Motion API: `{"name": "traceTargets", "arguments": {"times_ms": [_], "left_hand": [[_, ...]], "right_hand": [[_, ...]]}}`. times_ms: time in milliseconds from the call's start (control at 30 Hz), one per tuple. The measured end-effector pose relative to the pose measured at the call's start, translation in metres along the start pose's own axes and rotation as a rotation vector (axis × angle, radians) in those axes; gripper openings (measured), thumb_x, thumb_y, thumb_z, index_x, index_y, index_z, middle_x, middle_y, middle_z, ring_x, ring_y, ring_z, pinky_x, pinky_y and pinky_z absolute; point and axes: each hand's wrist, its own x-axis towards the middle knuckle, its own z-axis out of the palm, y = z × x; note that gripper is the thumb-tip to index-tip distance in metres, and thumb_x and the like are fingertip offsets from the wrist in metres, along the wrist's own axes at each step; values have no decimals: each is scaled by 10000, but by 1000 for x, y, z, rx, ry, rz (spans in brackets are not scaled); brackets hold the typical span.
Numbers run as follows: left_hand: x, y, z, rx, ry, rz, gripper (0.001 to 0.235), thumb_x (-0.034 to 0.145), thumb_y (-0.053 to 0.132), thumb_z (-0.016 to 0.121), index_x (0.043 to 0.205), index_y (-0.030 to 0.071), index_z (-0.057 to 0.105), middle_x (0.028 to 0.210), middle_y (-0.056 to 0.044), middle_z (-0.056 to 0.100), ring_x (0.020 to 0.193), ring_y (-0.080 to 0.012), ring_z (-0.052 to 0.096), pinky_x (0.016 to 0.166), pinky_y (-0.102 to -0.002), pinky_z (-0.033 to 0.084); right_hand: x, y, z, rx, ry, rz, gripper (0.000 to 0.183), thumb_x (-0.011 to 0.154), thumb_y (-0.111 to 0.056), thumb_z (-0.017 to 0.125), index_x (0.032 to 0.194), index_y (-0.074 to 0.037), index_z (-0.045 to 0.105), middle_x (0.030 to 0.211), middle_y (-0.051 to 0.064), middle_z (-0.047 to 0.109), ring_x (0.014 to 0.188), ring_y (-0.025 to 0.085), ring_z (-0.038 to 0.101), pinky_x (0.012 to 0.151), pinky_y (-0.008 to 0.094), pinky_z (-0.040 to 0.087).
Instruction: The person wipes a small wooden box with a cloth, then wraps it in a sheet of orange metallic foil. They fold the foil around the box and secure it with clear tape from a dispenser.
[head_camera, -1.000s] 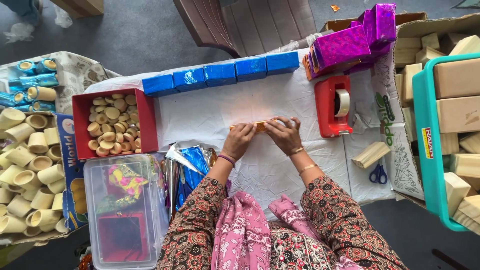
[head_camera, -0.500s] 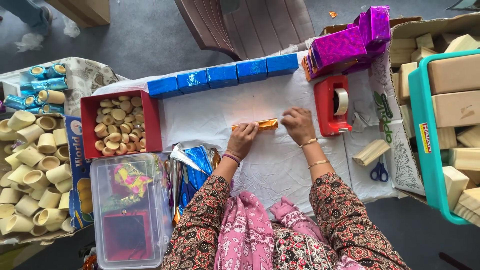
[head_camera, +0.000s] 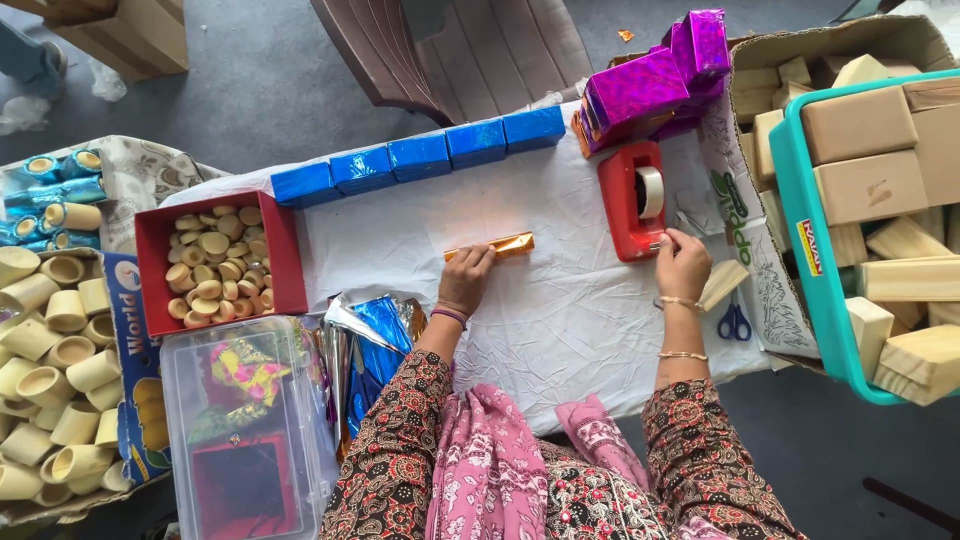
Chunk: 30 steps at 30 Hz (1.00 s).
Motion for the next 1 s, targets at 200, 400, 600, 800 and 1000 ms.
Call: {"name": "traceTargets", "arguments": {"times_ms": [200, 400, 600, 800, 1000], "left_hand": [[1, 1, 0, -54, 1, -63, 219, 891, 83, 669, 1096, 19, 711, 1120, -111, 725, 1040, -278, 686, 916, -370, 558], [-1, 2, 1, -31, 13, -64, 203, 901, 99, 674, 1085, 18, 706, 1155, -107, 711, 1041, -277, 681, 900, -373, 556], [-1, 2, 2, -3, -24, -61, 250, 880, 72, 667, 1121, 12, 702, 1180, -108, 694, 1077, -285, 665, 914, -380, 559], [0, 2, 2, 5, -8, -48, 252, 873, 59, 664, 1116, 10, 703, 1180, -116, 696, 1081, -287, 665, 919, -378, 557], [-1, 5, -1, 3, 1, -40, 252, 870, 45, 666, 1113, -7, 704, 1175, -121, 693, 1074, -293, 663, 938, -384, 556]], "right_hand": [[12, -23, -11, 51, -125, 159, 141, 901, -113, 785, 999, -12, 790, 805, 148, 714, 695, 259, 678, 703, 372, 544], [10, -13, -2, 460, -140, 497, 87, 949, -115, 755, 971, -31, 745, 774, 6, 691, 671, 83, 679, 613, 264, 519], [-2, -22, -8, 621, -65, 434, 88, 956, -84, 749, 964, -9, 704, 1002, -64, 646, 732, 75, 695, 614, 225, 565], [-9, 19, 11, 747, -110, 470, 133, 1027, -46, 729, 1157, -24, 712, 932, 19, 709, 735, 84, 635, 660, 227, 529], [-17, -9, -5, 957, -15, 716, 561, 953, 33, 716, 1356, -157, 375, 872, 63, 710, 730, 112, 698, 659, 255, 566]]}}
